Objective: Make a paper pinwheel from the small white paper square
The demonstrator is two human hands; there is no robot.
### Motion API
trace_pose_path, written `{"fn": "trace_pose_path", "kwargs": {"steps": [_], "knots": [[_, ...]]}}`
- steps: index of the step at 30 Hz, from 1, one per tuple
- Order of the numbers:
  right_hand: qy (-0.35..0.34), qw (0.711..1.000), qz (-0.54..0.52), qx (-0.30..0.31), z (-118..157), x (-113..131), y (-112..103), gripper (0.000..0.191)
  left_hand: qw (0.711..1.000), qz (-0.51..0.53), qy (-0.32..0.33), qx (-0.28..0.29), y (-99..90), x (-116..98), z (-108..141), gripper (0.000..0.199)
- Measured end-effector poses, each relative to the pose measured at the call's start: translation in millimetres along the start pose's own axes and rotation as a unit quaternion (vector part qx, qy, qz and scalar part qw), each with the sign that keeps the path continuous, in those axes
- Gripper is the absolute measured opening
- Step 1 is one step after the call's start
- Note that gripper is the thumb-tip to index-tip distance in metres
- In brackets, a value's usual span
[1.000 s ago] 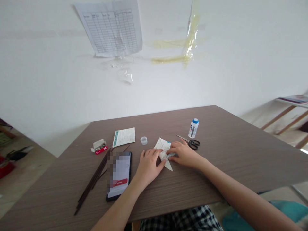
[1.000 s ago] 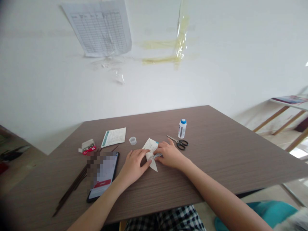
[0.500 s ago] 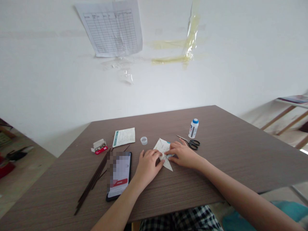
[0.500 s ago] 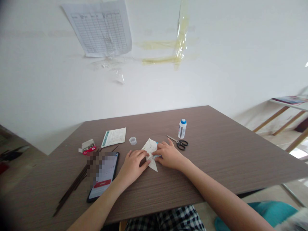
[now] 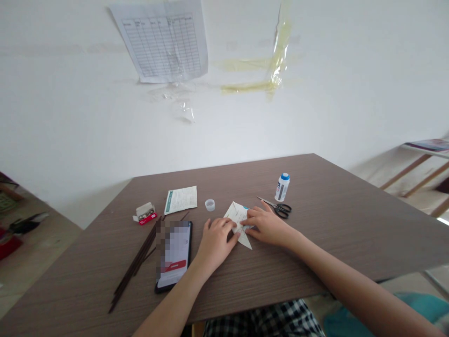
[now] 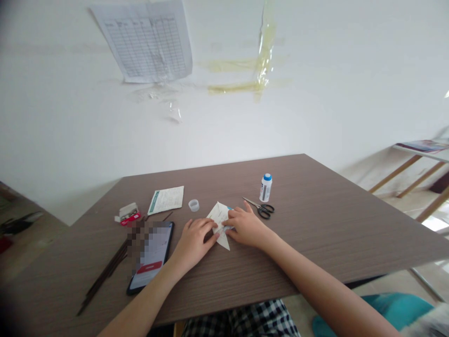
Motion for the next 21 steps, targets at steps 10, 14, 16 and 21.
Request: {"fn": "trace_pose_path", "kwargs": {"steps": [10,14,16,21], "knots": [[-0.009,1.000,0.003,-0.011,0.4,0.6,-2.1,0.030,1.000,-0.002,0.005,0.000,0.8,0.0,0.2,0.023],[0.007,1.000,-0.007,-0.010,1.2,-2.1,0.3,0.028,1.000,-0.012,0.007,-0.007,3.1,0.2,-0.5,0.031],[0.010,1.000,-0.021,-0.015,1.5,-4.1,1.8,0.028,1.000,-0.014,0.011,-0.012,4.2,0.4,-0.6,0.031],[0.020,0.999,-0.033,-0.018,1.0,-6.7,3.2,0.031,1.000,-0.023,0.008,-0.005,5.0,0.0,-0.5,0.032]]}}
Point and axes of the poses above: each hand's wrist, its own z-axis away from the middle knuckle, its own y-axis out of the palm, x = y × z, the point moved 1 cm from there along -z, towards the middle knuckle, and after that the axes turned 11 degrees about -x, right-handed, at the moved point
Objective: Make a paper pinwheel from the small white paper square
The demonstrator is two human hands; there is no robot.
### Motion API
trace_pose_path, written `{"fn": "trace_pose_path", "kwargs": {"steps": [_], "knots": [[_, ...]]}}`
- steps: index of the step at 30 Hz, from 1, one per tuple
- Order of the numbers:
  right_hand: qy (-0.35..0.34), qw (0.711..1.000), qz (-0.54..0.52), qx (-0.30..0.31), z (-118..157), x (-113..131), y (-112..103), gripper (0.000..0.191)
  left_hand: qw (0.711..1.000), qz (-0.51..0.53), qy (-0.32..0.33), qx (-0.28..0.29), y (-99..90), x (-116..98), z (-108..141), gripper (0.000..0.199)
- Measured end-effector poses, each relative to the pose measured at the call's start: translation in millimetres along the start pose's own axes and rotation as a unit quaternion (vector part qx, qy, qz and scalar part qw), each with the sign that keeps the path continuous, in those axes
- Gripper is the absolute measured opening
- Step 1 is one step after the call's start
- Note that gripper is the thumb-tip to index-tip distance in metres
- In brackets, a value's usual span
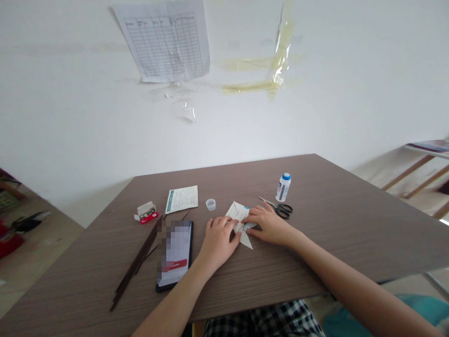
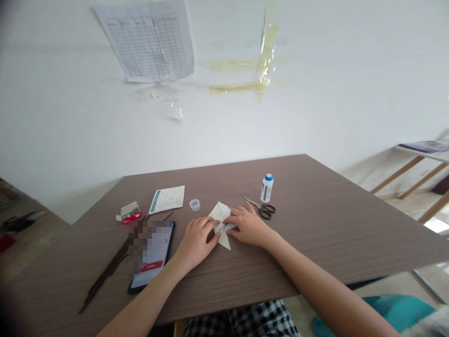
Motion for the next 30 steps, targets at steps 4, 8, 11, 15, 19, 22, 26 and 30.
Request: {"fn": "trace_pose_path", "kwargs": {"steps": [4,8,11,15,19,22,26,30], "knots": [[0.003,1.000,-0.005,0.004,-0.4,1.5,-1.3,0.033,1.000,-0.003,0.001,0.006,0.7,-0.1,0.1,0.034],[-0.002,1.000,-0.012,-0.010,0.0,1.9,-2.8,0.034,1.000,-0.002,0.008,-0.003,2.4,1.3,0.2,0.031],[-0.004,1.000,-0.018,-0.009,0.2,1.7,-3.9,0.034,1.000,0.000,0.011,-0.006,3.4,2.2,0.3,0.029],[-0.002,1.000,-0.007,0.004,-0.4,2.6,-4.6,0.030,1.000,-0.002,0.008,-0.007,3.4,1.8,0.3,0.028],[0.001,1.000,0.002,0.007,-1.2,3.6,-3.9,0.028,1.000,-0.002,0.006,-0.006,1.3,-0.6,-0.2,0.027],[-0.003,1.000,0.005,0.006,-1.1,3.3,-2.9,0.028,1.000,-0.005,0.002,0.000,-1.0,-2.5,-0.5,0.028],[-0.016,1.000,0.025,0.005,-0.4,4.2,-2.1,0.029,1.000,-0.007,0.004,0.000,-3.1,-4.4,-0.7,0.028],[-0.021,0.998,0.051,0.021,0.5,6.6,-1.7,0.031,1.000,-0.013,0.006,0.004,-3.3,-5.0,-0.7,0.029]]}}
Point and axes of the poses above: each hand's wrist, its own z-axis away from the middle knuckle, its own y-axis out of the palm, x = y × z, the point moved 1 cm from there along -z, towards the middle knuckle, and after that the axes turned 11 degrees about -x, right-handed, at the moved point
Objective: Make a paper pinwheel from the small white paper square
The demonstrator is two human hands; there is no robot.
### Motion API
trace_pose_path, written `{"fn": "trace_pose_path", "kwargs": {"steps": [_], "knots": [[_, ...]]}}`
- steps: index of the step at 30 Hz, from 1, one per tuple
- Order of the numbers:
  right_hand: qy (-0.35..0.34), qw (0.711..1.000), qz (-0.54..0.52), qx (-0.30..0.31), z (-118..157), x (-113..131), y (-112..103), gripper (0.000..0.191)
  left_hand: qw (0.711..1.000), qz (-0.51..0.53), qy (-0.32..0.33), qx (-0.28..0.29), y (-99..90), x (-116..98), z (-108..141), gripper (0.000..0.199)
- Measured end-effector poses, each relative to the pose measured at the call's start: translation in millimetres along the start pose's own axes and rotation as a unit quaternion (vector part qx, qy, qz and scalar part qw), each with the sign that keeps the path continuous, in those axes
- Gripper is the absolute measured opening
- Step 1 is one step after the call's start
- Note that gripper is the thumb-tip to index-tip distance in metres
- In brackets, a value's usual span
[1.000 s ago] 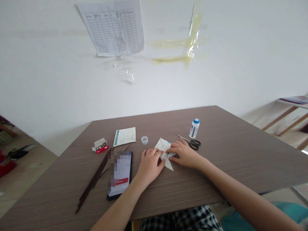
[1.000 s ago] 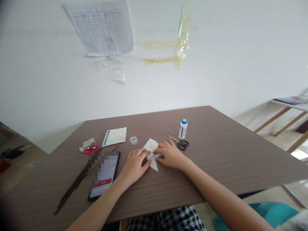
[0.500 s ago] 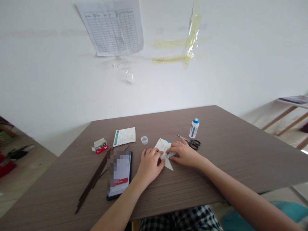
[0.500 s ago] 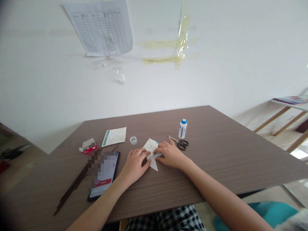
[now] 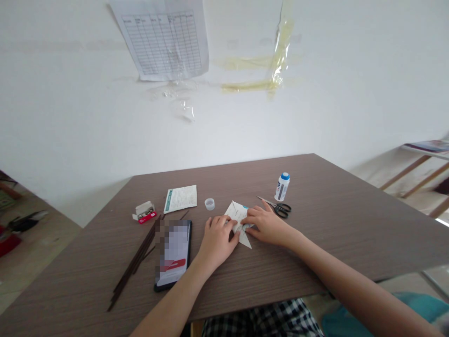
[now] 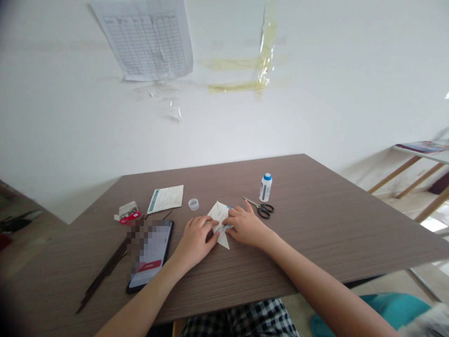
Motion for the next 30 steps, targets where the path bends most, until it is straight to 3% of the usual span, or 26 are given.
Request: {"fn": "trace_pose_path", "kwargs": {"steps": [10,30], "knots": [[-0.008,1.000,-0.019,-0.022,1,-8,8,0.027,1.000,-0.007,0.004,-0.011,5.7,3,0,0.038],[-0.002,0.998,-0.050,-0.040,1,-17,14,0.026,1.000,-0.011,0.010,-0.005,3.5,0,-1,0.033]]}}
Point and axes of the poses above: each hand's wrist, its own z-axis away from the middle knuckle, its own y-axis out of the palm, x = y × z, the point moved 1 cm from there along -z, towards the middle knuckle, and after that the axes turned 11 degrees about -x, right-handed, at the moved point
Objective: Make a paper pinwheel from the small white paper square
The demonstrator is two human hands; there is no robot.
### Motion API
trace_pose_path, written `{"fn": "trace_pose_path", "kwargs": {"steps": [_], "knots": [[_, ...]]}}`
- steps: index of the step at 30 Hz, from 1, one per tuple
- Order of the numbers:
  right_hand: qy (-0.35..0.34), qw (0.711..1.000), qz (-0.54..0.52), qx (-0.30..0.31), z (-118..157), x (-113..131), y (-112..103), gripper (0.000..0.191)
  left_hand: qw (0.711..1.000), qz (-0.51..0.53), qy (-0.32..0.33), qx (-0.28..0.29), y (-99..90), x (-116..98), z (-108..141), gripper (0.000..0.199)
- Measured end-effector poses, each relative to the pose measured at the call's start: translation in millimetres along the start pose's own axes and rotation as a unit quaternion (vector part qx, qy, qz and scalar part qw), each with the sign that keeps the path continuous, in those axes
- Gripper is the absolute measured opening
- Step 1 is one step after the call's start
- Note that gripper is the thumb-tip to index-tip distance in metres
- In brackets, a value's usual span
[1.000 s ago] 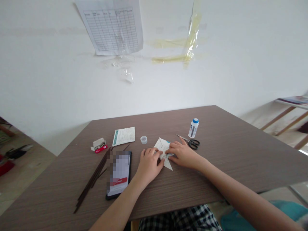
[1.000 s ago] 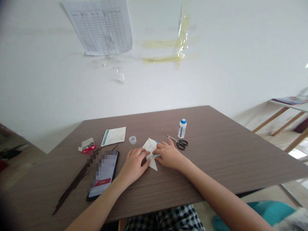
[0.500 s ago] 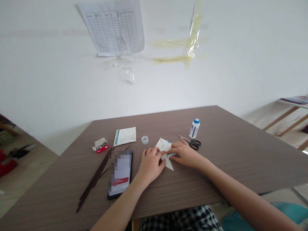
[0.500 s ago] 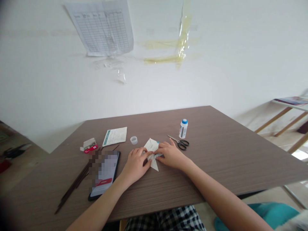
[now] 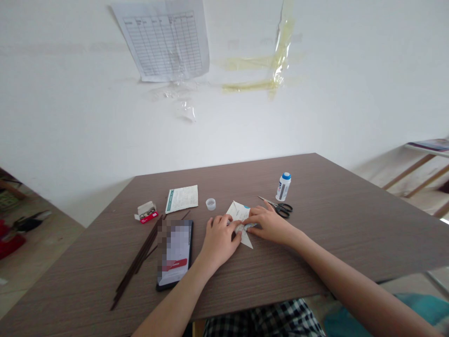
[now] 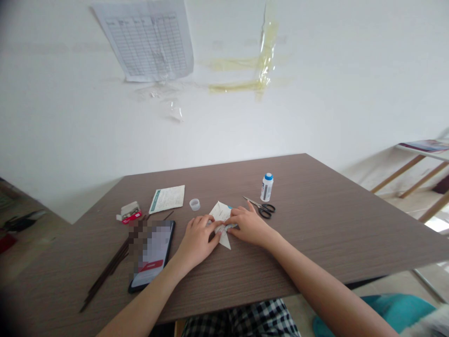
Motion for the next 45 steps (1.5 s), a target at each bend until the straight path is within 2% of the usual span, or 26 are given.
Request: {"fn": "trace_pose_path", "kwargs": {"steps": [6,12,20,29,39,45], "knots": [[-0.003,1.000,-0.008,0.001,-1,0,-2,0.027,1.000,-0.015,-0.001,0.014,-2.9,-1,0,0.035],[0.026,0.998,-0.049,0.003,0,-4,-3,0.028,1.000,-0.005,-0.009,0.009,-0.1,0,0,0.035],[0.008,1.000,-0.025,0.003,-1,-1,0,0.023,1.000,0.004,-0.020,0.003,1.8,1,0,0.033],[-0.005,1.000,0.006,0.008,-1,8,-6,0.020,0.999,0.027,-0.027,-0.017,7.6,6,1,0.033],[0.003,1.000,-0.009,0.019,-1,10,-7,0.030,0.999,0.018,-0.026,0.001,2.5,4,1,0.031],[-0.013,1.000,0.013,0.009,0,7,-4,0.025,0.999,0.024,-0.030,-0.003,2.3,4,2,0.031]]}}
Point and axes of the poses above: each hand's wrist, its own z-axis away from the middle knuckle, its own y-axis out of the palm, x = y × z, the point moved 1 cm from there along -z, towards the middle knuckle, and after that the axes turned 11 degrees about -x, right-handed, at the moved point
